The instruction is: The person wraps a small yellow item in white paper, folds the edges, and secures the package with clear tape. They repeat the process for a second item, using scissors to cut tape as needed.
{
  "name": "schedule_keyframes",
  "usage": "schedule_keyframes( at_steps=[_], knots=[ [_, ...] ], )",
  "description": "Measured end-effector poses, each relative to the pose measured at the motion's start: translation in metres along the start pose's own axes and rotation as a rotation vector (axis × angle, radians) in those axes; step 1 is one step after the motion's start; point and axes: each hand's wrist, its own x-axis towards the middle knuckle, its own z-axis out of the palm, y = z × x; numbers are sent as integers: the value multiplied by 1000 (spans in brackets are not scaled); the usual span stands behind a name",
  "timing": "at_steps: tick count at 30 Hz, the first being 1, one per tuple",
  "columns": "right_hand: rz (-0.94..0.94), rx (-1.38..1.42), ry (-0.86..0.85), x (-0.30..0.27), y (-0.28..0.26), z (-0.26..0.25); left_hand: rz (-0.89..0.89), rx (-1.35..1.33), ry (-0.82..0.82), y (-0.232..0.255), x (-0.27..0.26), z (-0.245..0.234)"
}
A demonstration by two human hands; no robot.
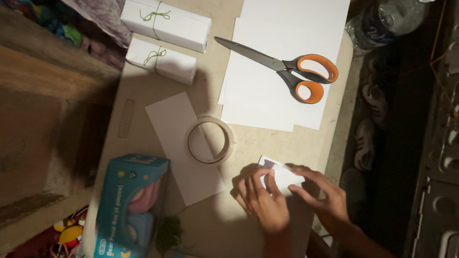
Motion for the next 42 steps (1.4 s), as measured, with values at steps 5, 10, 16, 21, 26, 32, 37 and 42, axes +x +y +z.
schedule_keyframes(
  at_steps=[5,10,16,21,26,32,37,42],
  knots=[
    [-92,23,17,-1,6,2,-16,-60,79,-9,-9,15],
    [-521,-123,54,3,22,5,-81,-64,97,-8,-9,22],
    [-535,-527,24,-4,36,13,-109,-121,115,-6,-3,15],
    [-529,-474,-287,-7,37,14,-119,-133,111,-6,-1,14],
    [-581,-393,-255,5,23,9,-243,-355,166,-14,-7,11],
    [-583,-421,-257,7,10,5,-278,-91,-88,-70,-34,-19],
    [-632,-478,-185,11,6,12,-573,-439,-318,-102,-29,-23],
    [-605,-460,-214,12,-4,3,-707,-571,-340,-92,-16,-31]
  ],
)
